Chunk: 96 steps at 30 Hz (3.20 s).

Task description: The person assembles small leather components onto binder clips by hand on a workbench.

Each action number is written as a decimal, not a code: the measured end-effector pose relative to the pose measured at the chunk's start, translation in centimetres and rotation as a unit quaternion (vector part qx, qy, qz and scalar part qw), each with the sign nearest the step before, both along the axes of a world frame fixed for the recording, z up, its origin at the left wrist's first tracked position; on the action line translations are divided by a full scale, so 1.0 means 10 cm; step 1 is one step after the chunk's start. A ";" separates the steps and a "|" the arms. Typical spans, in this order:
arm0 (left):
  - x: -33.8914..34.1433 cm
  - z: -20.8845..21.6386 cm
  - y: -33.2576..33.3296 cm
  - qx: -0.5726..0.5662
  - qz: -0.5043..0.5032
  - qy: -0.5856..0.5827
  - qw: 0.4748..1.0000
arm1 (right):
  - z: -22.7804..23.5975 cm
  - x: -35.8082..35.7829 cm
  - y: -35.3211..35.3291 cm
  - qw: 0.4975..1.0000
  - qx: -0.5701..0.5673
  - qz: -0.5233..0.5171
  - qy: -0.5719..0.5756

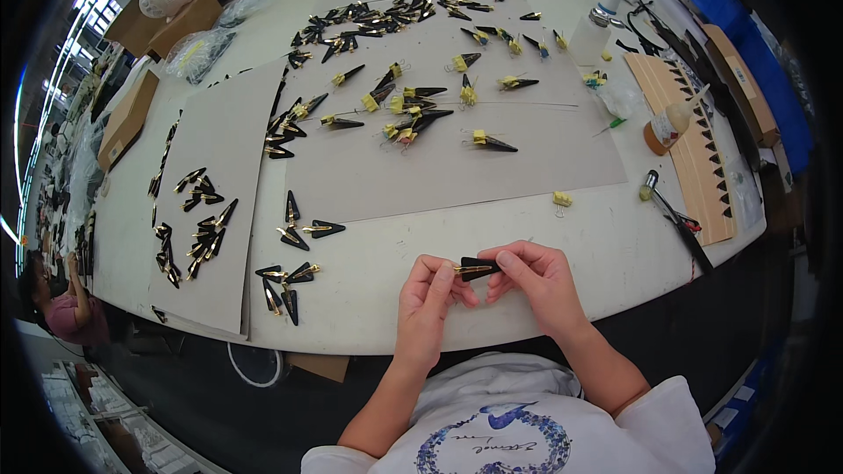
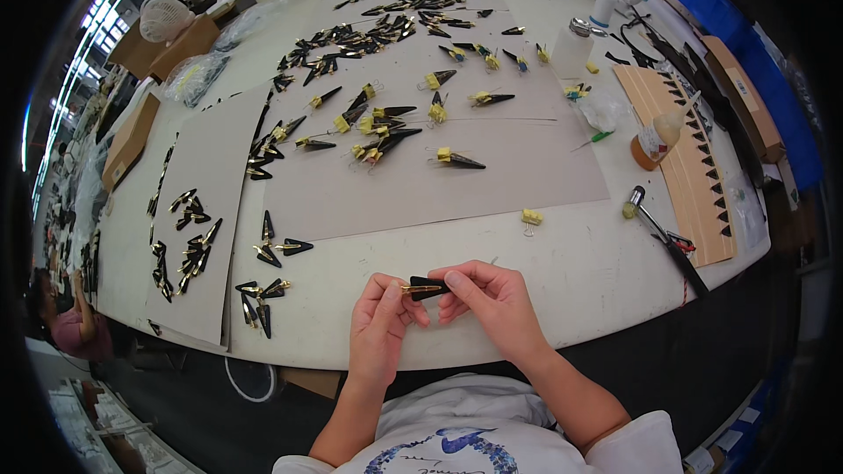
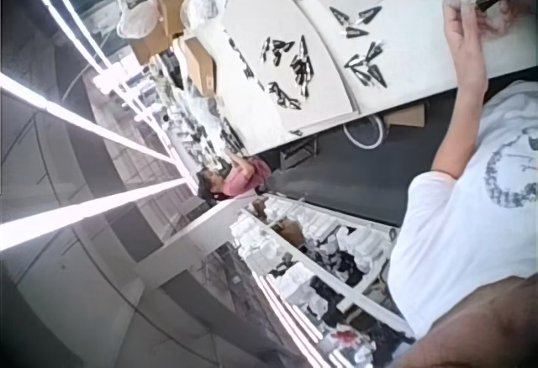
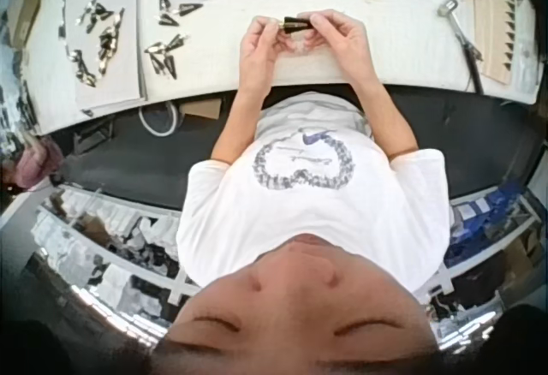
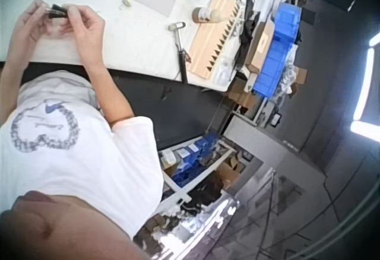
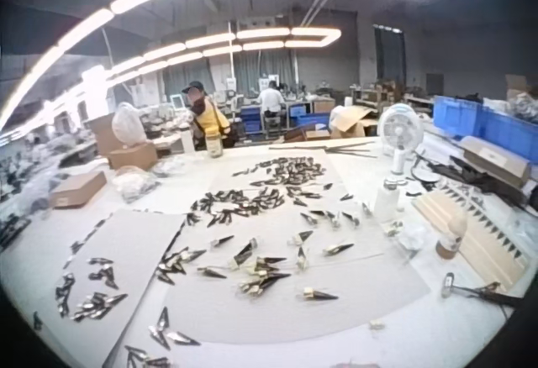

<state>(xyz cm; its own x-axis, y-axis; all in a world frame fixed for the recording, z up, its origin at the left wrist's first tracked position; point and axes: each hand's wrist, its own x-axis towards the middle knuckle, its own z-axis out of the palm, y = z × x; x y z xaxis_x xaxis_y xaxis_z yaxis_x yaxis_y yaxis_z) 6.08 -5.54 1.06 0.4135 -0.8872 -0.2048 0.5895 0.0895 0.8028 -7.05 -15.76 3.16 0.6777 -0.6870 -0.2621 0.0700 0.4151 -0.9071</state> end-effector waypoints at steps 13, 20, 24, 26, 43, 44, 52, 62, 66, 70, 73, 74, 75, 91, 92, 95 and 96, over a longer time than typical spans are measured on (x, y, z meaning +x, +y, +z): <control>-0.18 -0.07 0.07 0.043 -0.059 -0.320 0.945 | -0.08 -0.05 -0.08 0.998 0.030 -0.048 -0.012; -0.18 -0.09 0.10 0.022 -0.064 -0.285 0.956 | -0.11 -0.05 -0.07 0.999 -0.012 -0.041 -0.016; -0.16 -0.09 0.11 0.013 -0.064 -0.268 0.961 | -0.11 -0.04 -0.07 0.999 -0.023 -0.040 -0.018; -0.15 -0.10 0.10 0.014 -0.067 -0.265 0.962 | -0.10 -0.04 -0.07 0.999 -0.021 -0.038 -0.021; -0.16 -0.03 0.10 0.046 -0.088 -0.340 0.935 | -0.12 -0.09 0.00 0.997 0.007 0.073 -0.012; -0.17 0.01 0.10 0.044 -0.086 -0.327 0.940 | -0.10 -0.11 0.02 0.998 0.011 0.059 -0.006; -0.19 0.00 0.15 0.040 -0.064 -0.334 0.939 | -0.10 -0.16 0.02 1.000 -0.009 -0.012 -0.007; -0.10 0.08 0.08 -0.008 -0.059 -0.262 0.963 | -0.20 -0.06 0.13 0.995 -0.100 0.010 -0.008; 0.04 -0.02 0.15 0.005 -0.086 -0.203 0.975 | -0.17 -0.06 0.21 0.998 -0.058 -0.020 -0.035; 0.82 0.15 0.33 0.045 0.051 -0.287 0.956 | -0.17 -0.08 0.19 0.995 -0.097 -0.020 0.017; 1.70 0.30 0.73 0.114 0.236 -0.339 0.904 | -0.19 -0.10 0.20 0.989 -0.138 0.021 0.047; 1.94 0.32 0.94 0.145 0.301 -0.368 0.868 | -0.18 -0.07 0.24 0.982 -0.174 0.031 0.066; 2.15 0.33 1.20 0.175 0.340 -0.409 0.829 | -0.16 -0.04 0.28 0.973 -0.210 0.040 0.084; 2.01 0.08 1.49 0.317 0.400 -0.594 0.622 | 1.17 0.04 0.21 0.928 -0.298 0.042 -0.220; 1.98 0.06 1.38 0.294 0.382 -0.607 0.632 | 1.41 0.08 0.42 0.912 -0.271 -0.025 -0.307; 2.05 0.14 1.75 0.326 0.378 -0.637 0.588 | 1.62 0.07 0.63 0.894 -0.203 -0.040 -0.397; 2.18 0.10 1.75 0.322 0.371 -0.640 0.592 | 1.73 0.20 0.60 0.890 -0.223 -0.045 -0.396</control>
<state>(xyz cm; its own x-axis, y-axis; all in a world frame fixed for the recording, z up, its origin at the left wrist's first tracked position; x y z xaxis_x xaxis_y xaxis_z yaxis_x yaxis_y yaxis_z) 27.92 12.01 2.02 0.8218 -0.2736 0.4998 -0.5472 -0.6236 0.5584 -5.03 -9.73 20.46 0.4665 -0.6637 0.5848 0.7749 -0.0122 -0.6320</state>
